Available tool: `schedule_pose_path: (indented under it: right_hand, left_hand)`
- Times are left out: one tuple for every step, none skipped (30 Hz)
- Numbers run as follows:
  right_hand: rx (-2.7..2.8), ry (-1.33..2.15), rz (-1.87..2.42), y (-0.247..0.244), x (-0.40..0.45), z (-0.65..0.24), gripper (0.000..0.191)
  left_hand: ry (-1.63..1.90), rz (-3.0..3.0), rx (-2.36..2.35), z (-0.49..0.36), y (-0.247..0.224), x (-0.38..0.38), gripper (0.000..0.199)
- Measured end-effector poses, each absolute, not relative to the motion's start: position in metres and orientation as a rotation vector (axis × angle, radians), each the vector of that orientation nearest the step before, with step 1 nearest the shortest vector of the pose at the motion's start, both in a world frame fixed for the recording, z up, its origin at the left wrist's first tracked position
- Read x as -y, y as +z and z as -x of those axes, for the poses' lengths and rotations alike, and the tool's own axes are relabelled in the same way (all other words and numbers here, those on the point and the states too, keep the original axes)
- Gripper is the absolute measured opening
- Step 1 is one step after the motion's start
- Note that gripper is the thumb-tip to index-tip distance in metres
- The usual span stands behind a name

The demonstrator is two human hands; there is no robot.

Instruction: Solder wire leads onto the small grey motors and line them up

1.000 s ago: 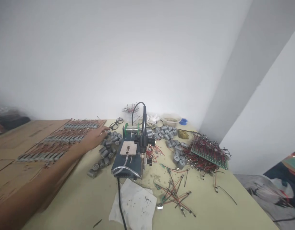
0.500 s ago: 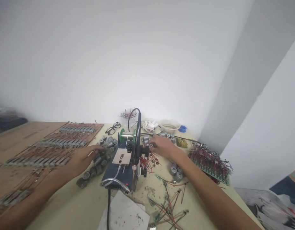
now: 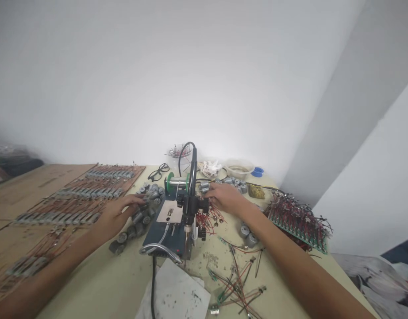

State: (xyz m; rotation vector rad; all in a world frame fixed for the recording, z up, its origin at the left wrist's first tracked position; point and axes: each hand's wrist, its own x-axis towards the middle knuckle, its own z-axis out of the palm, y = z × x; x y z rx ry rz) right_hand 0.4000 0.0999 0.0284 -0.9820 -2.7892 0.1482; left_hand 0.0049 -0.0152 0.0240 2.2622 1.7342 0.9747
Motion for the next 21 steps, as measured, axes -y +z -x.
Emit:
schedule_pose_path:
  right_hand:
    - [2.797,0.151,0.975,0.029,-0.101,-0.401,0.017]
    - [2.802,0.156,0.970,0.030,-0.101,-0.401,0.016]
    - [2.802,0.162,0.968,0.031,-0.101,-0.402,0.015]
    - [2.798,0.170,0.969,0.031,-0.102,-0.402,0.015]
    - [2.791,0.181,0.971,0.031,-0.102,-0.402,0.016]
    - [2.783,0.195,0.973,0.030,-0.101,-0.402,0.018]
    - [2.772,0.210,0.975,0.030,-0.101,-0.402,0.019]
    - [2.759,0.226,0.979,0.029,-0.101,-0.402,0.020]
    - [2.743,0.243,0.983,0.029,-0.101,-0.402,0.020]
    - [2.725,0.258,0.989,0.029,-0.102,-0.401,0.020]
    - [2.701,0.270,0.999,0.030,-0.102,-0.401,0.020]
    - [2.674,0.281,1.013,0.031,-0.103,-0.402,0.019]
    - [2.644,0.291,1.032,0.033,-0.104,-0.402,0.019]
    - [2.620,0.306,1.053,0.035,-0.104,-0.403,0.018]
    - [2.605,0.328,1.074,0.037,-0.103,-0.404,0.017]
    - [2.605,0.361,1.091,0.039,-0.102,-0.405,0.018]
    - [2.619,0.403,1.103,0.041,-0.101,-0.405,0.018]
    - [2.644,0.448,1.109,0.042,-0.099,-0.406,0.019]
    - [2.670,0.491,1.112,0.044,-0.097,-0.407,0.020]
    - [2.692,0.526,1.116,0.045,-0.095,-0.407,0.021]
    - [2.706,0.550,1.125,0.045,-0.093,-0.407,0.022]
  left_hand:
    - [0.985,-2.266,-1.734,-0.005,0.025,0.015,0.037]
    - [0.997,-2.269,-1.737,-0.005,0.026,0.016,0.036]
    - [1.012,-2.272,-1.742,-0.005,0.027,0.016,0.035]
    - [1.028,-2.275,-1.748,-0.005,0.029,0.017,0.034]
    - [1.046,-2.280,-1.751,-0.005,0.031,0.018,0.033]
    - [1.067,-2.287,-1.750,-0.006,0.033,0.020,0.031]
    - [1.093,-2.299,-1.743,-0.007,0.035,0.022,0.029]
    - [1.130,-2.318,-1.731,-0.009,0.038,0.025,0.027]
    - [1.183,-2.346,-1.714,-0.010,0.040,0.029,0.025]
    - [1.253,-2.380,-1.690,-0.011,0.043,0.034,0.022]
    - [1.332,-2.420,-1.659,-0.013,0.045,0.040,0.020]
    - [1.414,-2.465,-1.619,-0.014,0.048,0.047,0.018]
    - [1.491,-2.515,-1.564,-0.016,0.051,0.055,0.017]
    - [1.552,-2.567,-1.496,-0.017,0.054,0.063,0.019]
    - [1.597,-2.619,-1.420,-0.019,0.056,0.070,0.022]
    - [1.620,-2.671,-1.342,-0.021,0.059,0.077,0.025]
    - [1.621,-2.721,-1.269,-0.023,0.061,0.082,0.028]
    - [1.603,-2.772,-1.197,-0.026,0.062,0.086,0.031]
    - [1.569,-2.821,-1.131,-0.029,0.063,0.089,0.034]
    - [1.523,-2.867,-1.075,-0.032,0.064,0.089,0.037]
    - [1.481,-2.906,-1.028,-0.035,0.064,0.089,0.038]
